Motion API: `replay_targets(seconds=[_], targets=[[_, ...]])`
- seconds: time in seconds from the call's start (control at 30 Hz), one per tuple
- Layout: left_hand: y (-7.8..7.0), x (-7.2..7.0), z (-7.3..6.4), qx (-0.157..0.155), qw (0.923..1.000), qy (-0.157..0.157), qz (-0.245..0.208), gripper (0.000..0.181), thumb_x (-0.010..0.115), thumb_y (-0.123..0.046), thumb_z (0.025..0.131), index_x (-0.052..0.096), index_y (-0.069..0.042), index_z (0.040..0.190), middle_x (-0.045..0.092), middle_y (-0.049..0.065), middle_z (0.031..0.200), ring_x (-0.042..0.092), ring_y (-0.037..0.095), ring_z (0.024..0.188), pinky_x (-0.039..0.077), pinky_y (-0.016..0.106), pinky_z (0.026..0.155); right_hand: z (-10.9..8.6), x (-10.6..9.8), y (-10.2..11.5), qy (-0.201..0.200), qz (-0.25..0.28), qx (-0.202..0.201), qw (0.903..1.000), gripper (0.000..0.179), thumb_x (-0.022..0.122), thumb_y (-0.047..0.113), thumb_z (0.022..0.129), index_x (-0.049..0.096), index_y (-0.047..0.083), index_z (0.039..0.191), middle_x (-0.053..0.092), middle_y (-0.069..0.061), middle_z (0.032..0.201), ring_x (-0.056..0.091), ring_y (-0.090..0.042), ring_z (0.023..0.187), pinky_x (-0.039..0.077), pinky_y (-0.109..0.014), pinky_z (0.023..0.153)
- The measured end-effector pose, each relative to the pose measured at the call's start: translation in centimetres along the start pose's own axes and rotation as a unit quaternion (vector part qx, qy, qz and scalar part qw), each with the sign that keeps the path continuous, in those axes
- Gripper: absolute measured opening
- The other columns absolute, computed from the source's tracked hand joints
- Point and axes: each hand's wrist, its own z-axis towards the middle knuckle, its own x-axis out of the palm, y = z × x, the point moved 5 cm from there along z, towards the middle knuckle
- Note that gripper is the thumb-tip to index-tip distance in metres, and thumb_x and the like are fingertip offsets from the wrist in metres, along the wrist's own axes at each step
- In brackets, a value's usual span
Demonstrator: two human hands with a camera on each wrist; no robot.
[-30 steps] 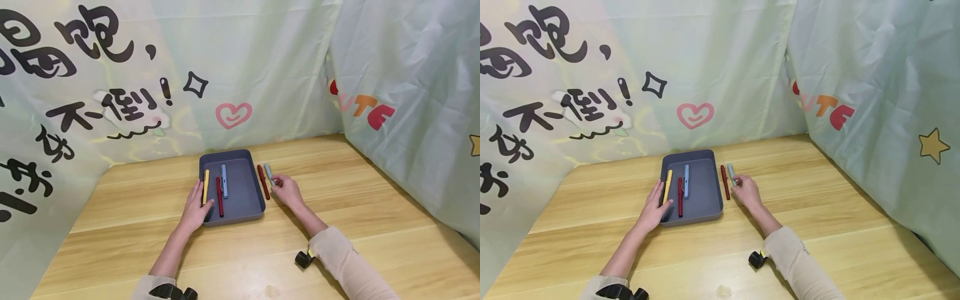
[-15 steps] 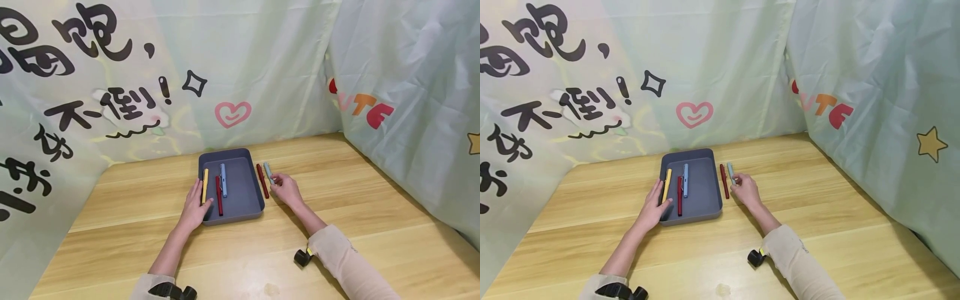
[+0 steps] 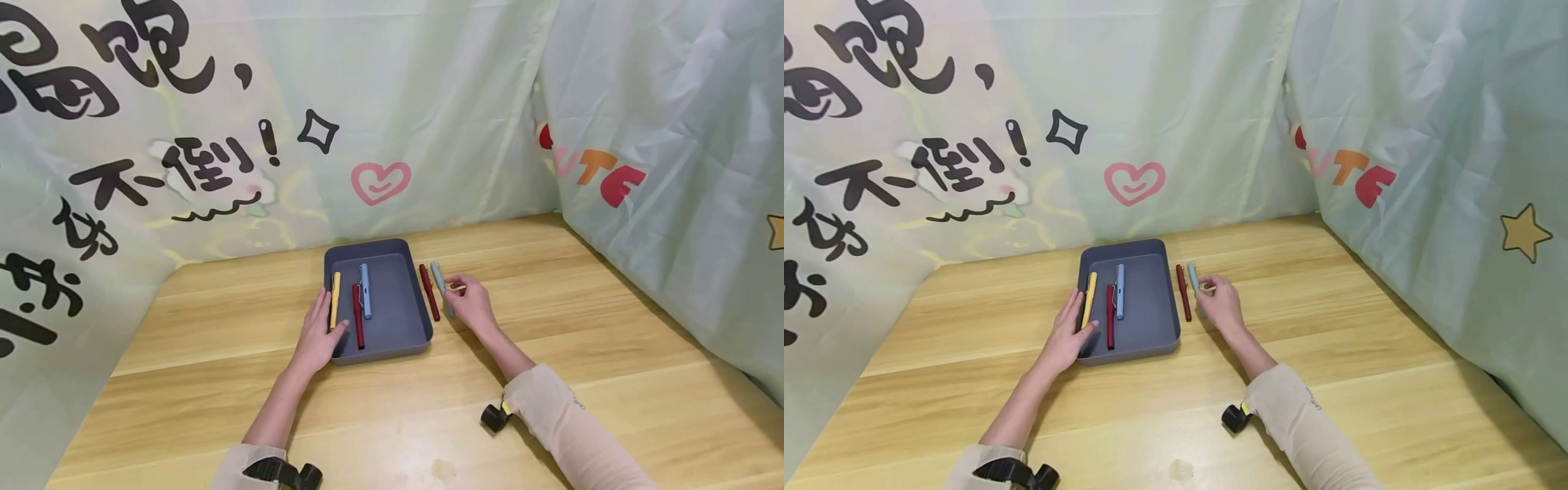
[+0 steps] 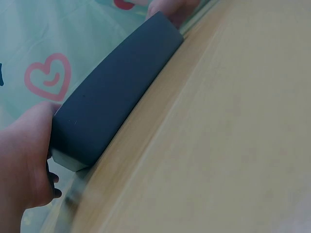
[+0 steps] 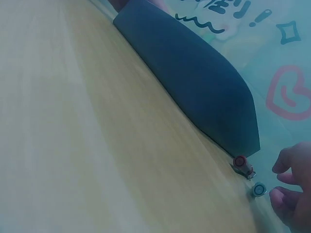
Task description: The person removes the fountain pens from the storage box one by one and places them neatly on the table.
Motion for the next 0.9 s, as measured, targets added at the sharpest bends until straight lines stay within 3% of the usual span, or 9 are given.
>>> replay_targets(seconds=[0.17, 0.4, 0.9], targets=[[-0.1, 0.1, 0.0, -0.003, 1.0000, 0.001, -0.004, 0.071, 0.051, -0.028, 0.093, 0.012, -0.003, 0.147, 0.003, 0.009, 0.153, 0.004, 0.034, 0.136, 0.011, 0.052, 0.105, 0.0, -0.2, 1.5, 0.001, -0.007, -0.023, 0.9997, 0.028, 0.060, 0.005, 0.081, 0.062, -0.003, 0.107, 0.059, -0.018, 0.101, 0.059, -0.027, 0.084, 0.050, -0.033, 0.067], [-0.3, 0.0, 0.0, -0.002, 1.0000, 0.001, -0.006, 0.070, 0.052, -0.026, 0.093, 0.012, -0.002, 0.147, 0.004, 0.010, 0.153, 0.004, 0.034, 0.136, 0.011, 0.053, 0.105, 0.0, 0.4, 5.3, 0.028, -0.003, -0.061, 0.9977, 0.026, 0.062, 0.003, 0.081, 0.062, -0.005, 0.106, 0.059, -0.018, 0.101, 0.058, -0.027, 0.083, 0.048, -0.035, 0.068], [-0.2, -0.1, 0.0, -0.002, 0.9999, 0.004, -0.011, 0.071, 0.051, -0.026, 0.093, 0.011, -0.002, 0.147, 0.004, 0.010, 0.153, 0.003, 0.034, 0.136, 0.011, 0.053, 0.105, 0.5, 4.9, 9.4, 0.108, -0.081, -0.102, 0.9856, 0.022, 0.066, 0.009, 0.083, 0.066, 0.003, 0.104, 0.059, -0.010, 0.099, 0.059, -0.020, 0.082, 0.046, -0.035, 0.078]])
